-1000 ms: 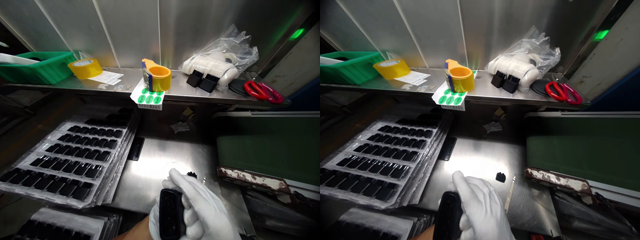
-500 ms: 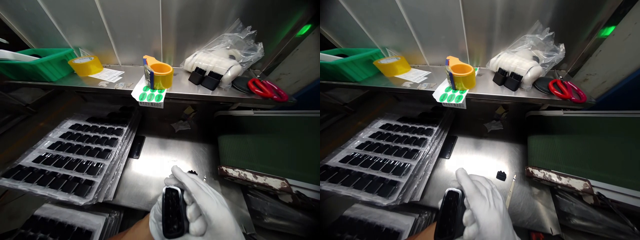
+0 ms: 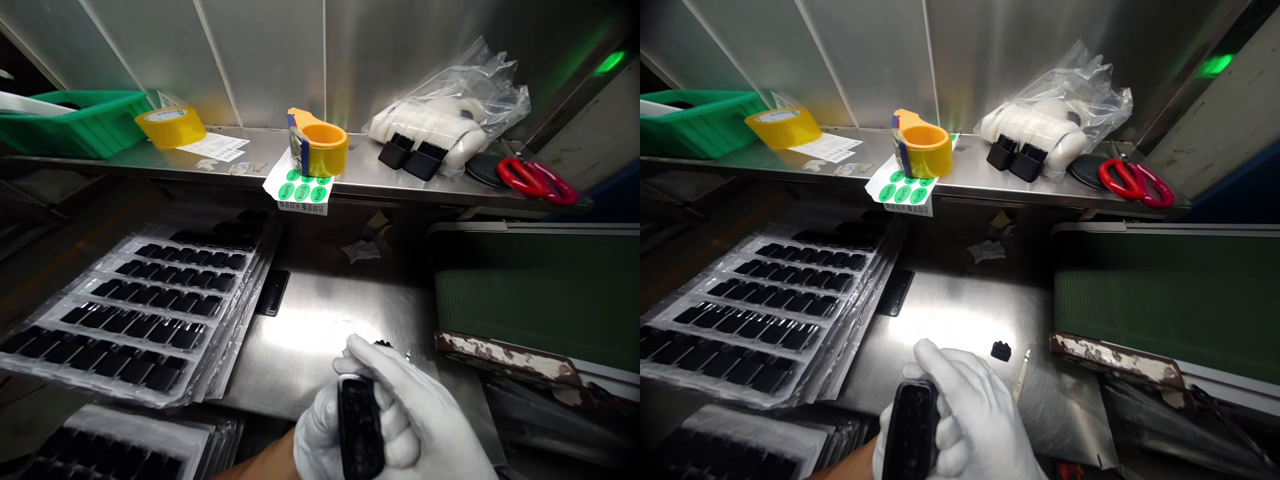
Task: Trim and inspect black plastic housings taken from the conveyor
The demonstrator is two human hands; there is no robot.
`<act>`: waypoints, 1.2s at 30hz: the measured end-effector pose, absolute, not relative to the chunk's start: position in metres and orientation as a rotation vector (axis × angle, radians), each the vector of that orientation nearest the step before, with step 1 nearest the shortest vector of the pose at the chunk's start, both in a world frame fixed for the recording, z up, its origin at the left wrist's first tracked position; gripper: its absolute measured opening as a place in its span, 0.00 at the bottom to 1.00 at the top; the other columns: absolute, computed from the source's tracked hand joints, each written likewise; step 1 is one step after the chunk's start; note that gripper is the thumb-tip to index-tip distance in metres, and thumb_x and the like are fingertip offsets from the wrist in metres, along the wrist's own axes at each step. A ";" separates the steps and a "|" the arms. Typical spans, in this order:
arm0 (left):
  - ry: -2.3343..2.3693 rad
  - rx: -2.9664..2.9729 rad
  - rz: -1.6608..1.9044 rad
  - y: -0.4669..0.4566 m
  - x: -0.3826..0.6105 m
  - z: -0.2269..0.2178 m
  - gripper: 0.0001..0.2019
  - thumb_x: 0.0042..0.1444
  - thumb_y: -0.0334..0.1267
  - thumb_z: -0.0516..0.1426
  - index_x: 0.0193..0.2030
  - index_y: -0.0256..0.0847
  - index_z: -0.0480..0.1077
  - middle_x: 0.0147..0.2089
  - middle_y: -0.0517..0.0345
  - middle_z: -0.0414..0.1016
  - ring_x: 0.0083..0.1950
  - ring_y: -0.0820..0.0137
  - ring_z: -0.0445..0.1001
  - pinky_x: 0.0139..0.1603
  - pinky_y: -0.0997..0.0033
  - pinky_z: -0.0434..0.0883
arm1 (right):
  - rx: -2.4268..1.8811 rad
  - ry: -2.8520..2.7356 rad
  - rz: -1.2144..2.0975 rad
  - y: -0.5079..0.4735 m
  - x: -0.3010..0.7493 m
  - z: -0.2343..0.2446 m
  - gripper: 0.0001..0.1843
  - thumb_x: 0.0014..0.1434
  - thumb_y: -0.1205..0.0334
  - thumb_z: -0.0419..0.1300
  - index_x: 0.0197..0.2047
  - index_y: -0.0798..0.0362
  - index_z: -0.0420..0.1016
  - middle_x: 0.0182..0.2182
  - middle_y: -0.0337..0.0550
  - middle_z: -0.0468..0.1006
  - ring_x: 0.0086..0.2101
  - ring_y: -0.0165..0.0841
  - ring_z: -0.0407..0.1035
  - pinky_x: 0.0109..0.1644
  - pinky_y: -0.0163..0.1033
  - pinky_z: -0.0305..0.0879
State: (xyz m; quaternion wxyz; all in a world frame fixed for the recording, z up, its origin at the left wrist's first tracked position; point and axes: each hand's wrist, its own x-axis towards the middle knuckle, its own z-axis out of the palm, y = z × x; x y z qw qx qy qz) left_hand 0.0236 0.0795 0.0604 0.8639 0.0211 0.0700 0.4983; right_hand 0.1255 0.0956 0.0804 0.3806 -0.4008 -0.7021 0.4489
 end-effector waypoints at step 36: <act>0.120 -0.043 0.925 0.074 0.018 0.054 0.21 0.40 0.52 0.68 0.25 0.36 0.68 0.17 0.67 0.51 0.17 0.81 0.47 0.16 0.78 0.46 | -1.174 -1.640 1.246 0.088 0.126 0.102 0.43 0.32 0.70 0.76 0.55 0.46 0.76 0.48 0.44 0.81 0.47 0.47 0.76 0.56 0.48 0.73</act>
